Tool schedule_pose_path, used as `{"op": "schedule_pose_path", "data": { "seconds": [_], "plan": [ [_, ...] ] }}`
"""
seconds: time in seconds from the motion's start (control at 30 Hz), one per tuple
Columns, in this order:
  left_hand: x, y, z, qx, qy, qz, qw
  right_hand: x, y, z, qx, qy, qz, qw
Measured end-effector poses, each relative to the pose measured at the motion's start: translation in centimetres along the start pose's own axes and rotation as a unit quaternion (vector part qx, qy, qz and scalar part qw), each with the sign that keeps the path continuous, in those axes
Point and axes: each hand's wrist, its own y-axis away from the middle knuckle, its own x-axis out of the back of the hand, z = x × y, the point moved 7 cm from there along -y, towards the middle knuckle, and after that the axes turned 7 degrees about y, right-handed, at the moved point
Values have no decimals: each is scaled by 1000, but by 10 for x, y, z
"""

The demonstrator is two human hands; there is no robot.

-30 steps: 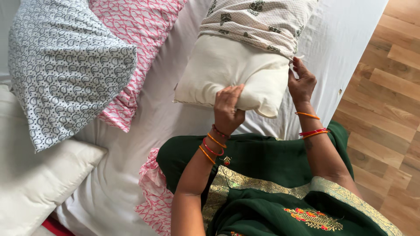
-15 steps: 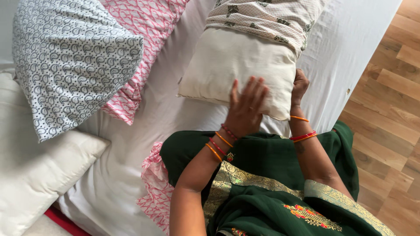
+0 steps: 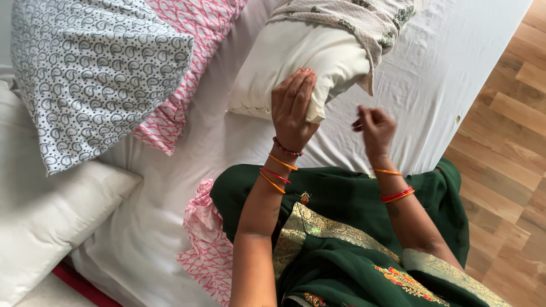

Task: The person puts a patterned cover onto a white pillow by hand while sitting on a bed.

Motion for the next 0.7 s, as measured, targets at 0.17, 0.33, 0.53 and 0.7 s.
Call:
{"op": "schedule_pose_path", "data": {
  "seconds": [0.17, 0.33, 0.53, 0.7],
  "plan": [
    [6, -2, 0, -2, 24, 7, 1000, -47, -2, 17, -90, -44, -53, 994],
    [6, 5, 2, -12, 38, 4, 999, -60, -51, 26, -115, -168, 4, 979],
    [-3, 20, 10, -32, 61, -33, 997, -20, -117, 34, 0, -195, 179, 964],
    [-31, 40, 22, -42, 25, -109, 993, 11, -148, 47, 47, -182, 196, 962]
  ]
}}
